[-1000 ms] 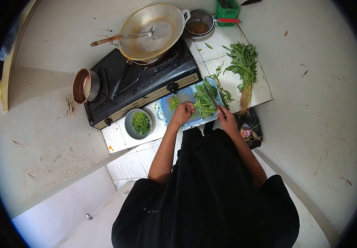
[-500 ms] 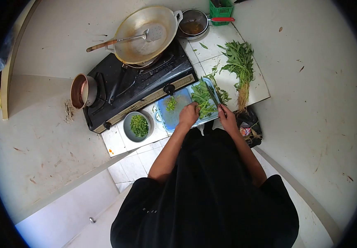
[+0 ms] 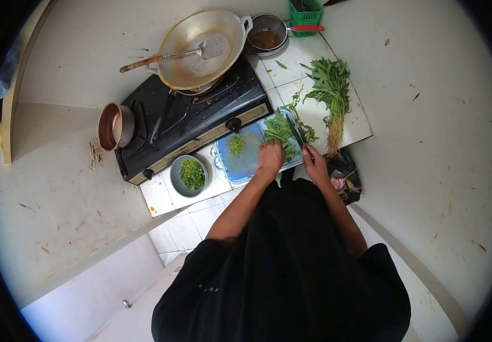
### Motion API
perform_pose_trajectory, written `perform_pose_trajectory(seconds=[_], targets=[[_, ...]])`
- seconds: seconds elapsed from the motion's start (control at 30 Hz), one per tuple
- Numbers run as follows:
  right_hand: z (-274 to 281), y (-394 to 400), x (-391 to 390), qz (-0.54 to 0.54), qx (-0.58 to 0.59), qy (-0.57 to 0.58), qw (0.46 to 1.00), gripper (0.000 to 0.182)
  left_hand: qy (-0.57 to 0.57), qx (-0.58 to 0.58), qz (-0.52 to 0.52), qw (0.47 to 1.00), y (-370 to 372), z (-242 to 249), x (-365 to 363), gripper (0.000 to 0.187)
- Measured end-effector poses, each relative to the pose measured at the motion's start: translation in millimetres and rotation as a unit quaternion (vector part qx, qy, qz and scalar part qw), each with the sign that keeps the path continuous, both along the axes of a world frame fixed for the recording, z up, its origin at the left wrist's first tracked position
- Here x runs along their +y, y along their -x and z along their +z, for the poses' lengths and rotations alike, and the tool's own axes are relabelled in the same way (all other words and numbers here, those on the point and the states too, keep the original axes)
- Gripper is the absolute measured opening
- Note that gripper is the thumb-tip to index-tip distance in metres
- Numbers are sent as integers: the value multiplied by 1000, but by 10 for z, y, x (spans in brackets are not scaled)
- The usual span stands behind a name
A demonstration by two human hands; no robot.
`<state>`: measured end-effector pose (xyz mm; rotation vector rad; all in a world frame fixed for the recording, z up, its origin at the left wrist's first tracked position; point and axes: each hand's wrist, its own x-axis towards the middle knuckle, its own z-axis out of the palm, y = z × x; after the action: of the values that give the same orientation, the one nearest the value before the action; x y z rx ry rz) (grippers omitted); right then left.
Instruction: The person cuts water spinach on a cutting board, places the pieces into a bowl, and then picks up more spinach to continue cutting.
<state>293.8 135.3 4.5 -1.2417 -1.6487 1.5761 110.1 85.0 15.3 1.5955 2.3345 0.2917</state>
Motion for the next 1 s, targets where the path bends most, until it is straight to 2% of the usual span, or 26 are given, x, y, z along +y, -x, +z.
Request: perform_pose_trajectory(seconds=[0.03,0.1,0.13,0.2,0.23,0.33,0.37,0.43,0.47,0.57,0.63,0.7,0.77,0.83,0.9,0.97,1.0], targets=[[-17,2,1,-2,-2,2,1000,38,0,0,0,1000,31,90,7,25],[8,1,9,-4,-4,3,1000,38,37,-97,40,994,119,208,13,25],[52,-9,14,-5,-9,11,1000,37,38,-97,39,994,187,224,4,25],[88,-8,8,-5,-15,19,1000,35,6,-308,107,945,345,237,-36,29],[85,-11,5,-5,-11,26,1000,35,5,-307,109,945,415,230,-74,29],[125,14,27,6,-16,33,999,36,-121,-523,130,834,581,204,-197,33],[146,22,32,13,-26,33,999,36,-124,-522,133,833,654,196,-251,33],[117,29,47,26,-30,35,999,36,-83,-602,157,779,793,323,-348,30],[89,39,41,33,-36,36,998,37,-112,-627,166,753,798,420,-404,30],[9,69,-19,45,-6,-12,999,38,-126,-610,200,757,922,342,-653,26],[42,79,-37,67,-18,-9,998,38,-155,-608,239,741,869,312,-780,22],[59,85,-72,93,-30,-4,995,38,-209,-609,318,696,821,256,-919,22],[53,99,-90,105,-36,-4,994,38,-214,-617,343,675,792,174,-1060,24],[110,114,-87,126,-41,-15,991,37,-263,-638,391,609,722,174,-1150,26],[130,148,-85,145,-46,-25,988,37,-275,-642,410,586,700,154,-1209,25],[117,182,-92,159,-67,-32,985,37,-321,-667,443,506,667,98,-1207,22],[136,195,-91,165,-68,-32,983,37,-324,-665,447,503,645,59,-1196,22]])
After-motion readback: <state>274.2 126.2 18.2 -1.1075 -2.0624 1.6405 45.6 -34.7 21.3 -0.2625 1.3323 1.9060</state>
